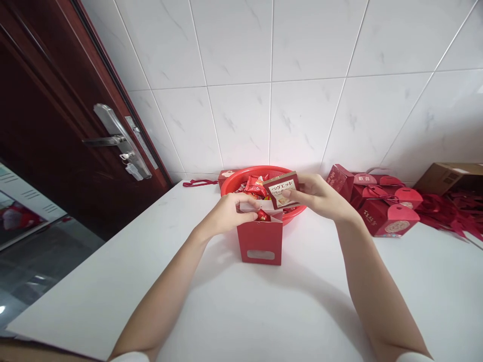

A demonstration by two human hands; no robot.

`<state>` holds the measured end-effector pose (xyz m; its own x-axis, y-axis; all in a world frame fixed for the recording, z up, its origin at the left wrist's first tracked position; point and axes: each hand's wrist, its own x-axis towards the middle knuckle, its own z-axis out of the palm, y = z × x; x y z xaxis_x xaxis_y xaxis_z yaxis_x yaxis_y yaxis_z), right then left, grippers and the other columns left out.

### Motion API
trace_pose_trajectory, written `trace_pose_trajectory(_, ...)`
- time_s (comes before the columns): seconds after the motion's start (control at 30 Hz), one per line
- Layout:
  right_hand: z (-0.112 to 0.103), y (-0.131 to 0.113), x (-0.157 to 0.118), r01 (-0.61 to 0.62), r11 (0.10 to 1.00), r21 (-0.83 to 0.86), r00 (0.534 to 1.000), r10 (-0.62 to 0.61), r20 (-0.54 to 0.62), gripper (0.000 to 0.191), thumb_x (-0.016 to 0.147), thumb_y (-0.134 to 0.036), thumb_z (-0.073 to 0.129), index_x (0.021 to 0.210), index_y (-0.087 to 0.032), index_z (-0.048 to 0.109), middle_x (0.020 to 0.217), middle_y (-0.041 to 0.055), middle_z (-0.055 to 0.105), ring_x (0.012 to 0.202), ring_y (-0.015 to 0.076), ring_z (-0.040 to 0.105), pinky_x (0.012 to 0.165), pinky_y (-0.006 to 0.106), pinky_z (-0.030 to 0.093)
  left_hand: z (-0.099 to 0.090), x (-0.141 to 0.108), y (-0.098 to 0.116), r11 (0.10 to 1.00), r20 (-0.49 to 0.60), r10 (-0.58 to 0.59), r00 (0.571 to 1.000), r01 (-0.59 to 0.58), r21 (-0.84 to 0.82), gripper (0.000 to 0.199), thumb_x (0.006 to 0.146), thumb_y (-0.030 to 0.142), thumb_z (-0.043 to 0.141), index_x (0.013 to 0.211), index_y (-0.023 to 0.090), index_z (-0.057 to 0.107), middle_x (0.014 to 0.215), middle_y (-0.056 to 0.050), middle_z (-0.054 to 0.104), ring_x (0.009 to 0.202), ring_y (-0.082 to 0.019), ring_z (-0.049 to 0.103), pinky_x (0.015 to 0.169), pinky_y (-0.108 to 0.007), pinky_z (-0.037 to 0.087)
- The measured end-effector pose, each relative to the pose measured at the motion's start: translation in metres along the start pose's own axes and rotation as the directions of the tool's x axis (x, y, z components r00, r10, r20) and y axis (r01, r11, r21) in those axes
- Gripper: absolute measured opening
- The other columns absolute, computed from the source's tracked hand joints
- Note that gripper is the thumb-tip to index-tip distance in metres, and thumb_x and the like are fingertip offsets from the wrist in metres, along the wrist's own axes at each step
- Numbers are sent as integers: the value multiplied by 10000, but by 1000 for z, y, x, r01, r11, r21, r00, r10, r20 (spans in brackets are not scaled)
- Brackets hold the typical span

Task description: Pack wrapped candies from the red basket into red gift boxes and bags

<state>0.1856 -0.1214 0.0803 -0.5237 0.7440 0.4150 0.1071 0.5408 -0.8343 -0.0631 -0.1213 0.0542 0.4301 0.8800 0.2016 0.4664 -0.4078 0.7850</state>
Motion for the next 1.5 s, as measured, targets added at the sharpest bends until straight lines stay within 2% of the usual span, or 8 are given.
trace_pose_trajectory(0.2,8,1,4,-13,1000,27,1000,13,1,379,872,-520,690,1069,-197,707,987,79,727,912,244,681,780,377,580,-1,4,-2,999,92,23,995,-19,-46,143,764,219,646,783,202,786,1045,-67,724,958,-239,667,790,-331,547)
trace_pose_trajectory(0.47,13,2,5,-41,998,46,998,38,47,344,890,-508,673,1063,-212,701,967,64,716,892,233,677,760,372,585,1,3,-5,996,143,-45,989,34,79,277,759,190,549,823,243,813,1366,-39,587,1176,-277,606,950,-361,540)
trace_pose_trajectory(0.73,20,5,8,6,995,98,999,-11,51,288,892,-450,680,997,-182,675,974,67,698,893,217,666,775,354,579,-5,2,-2,998,194,-34,980,21,67,201,810,208,580,837,204,779,1201,-64,665,1071,-247,637,925,-356,524)
trace_pose_trajectory(0.87,26,5,9,8,993,122,996,-19,83,220,901,-406,655,916,-190,619,893,44,652,810,187,632,696,318,544,-6,2,-1,1000,306,-3,952,8,-16,170,848,212,583,922,183,733,986,-46,739,956,-227,669,877,-348,530)
trace_pose_trajectory(1.0,32,5,9,-2,999,-33,991,7,134,185,916,-340,609,818,-207,525,784,5,558,688,145,527,581,276,439,-8,2,-4,990,343,65,937,-17,-143,378,847,229,615,1224,224,628,1245,-45,689,1151,-244,629,993,-363,501)
trace_pose_trajectory(1.13,34,4,9,60,962,-267,983,-11,183,214,921,-234,547,749,-213,421,701,-36,440,618,113,393,545,265,316,-12,3,-11,978,427,34,904,57,-199,481,869,322,647,1332,228,553,1405,-76,583,1320,-270,528,1102,-407,439)
trace_pose_trajectory(1.33,33,-2,8,5,924,-383,935,132,328,208,932,-227,503,731,-204,452,640,-44,441,565,107,373,539,268,297,-20,8,-21,989,476,-27,879,92,-113,336,912,436,587,1167,255,707,1515,-14,467,1405,-277,419,1178,-380,344)
trace_pose_trajectory(1.5,41,-5,7,0,902,-433,889,198,413,199,991,-297,448,1040,-215,623,898,33,661,772,180,565,685,307,412,-23,12,-26,997,459,-63,886,75,-7,324,898,433,581,1131,301,763,1385,-14,560,1385,-277,430,1178,-363,328)
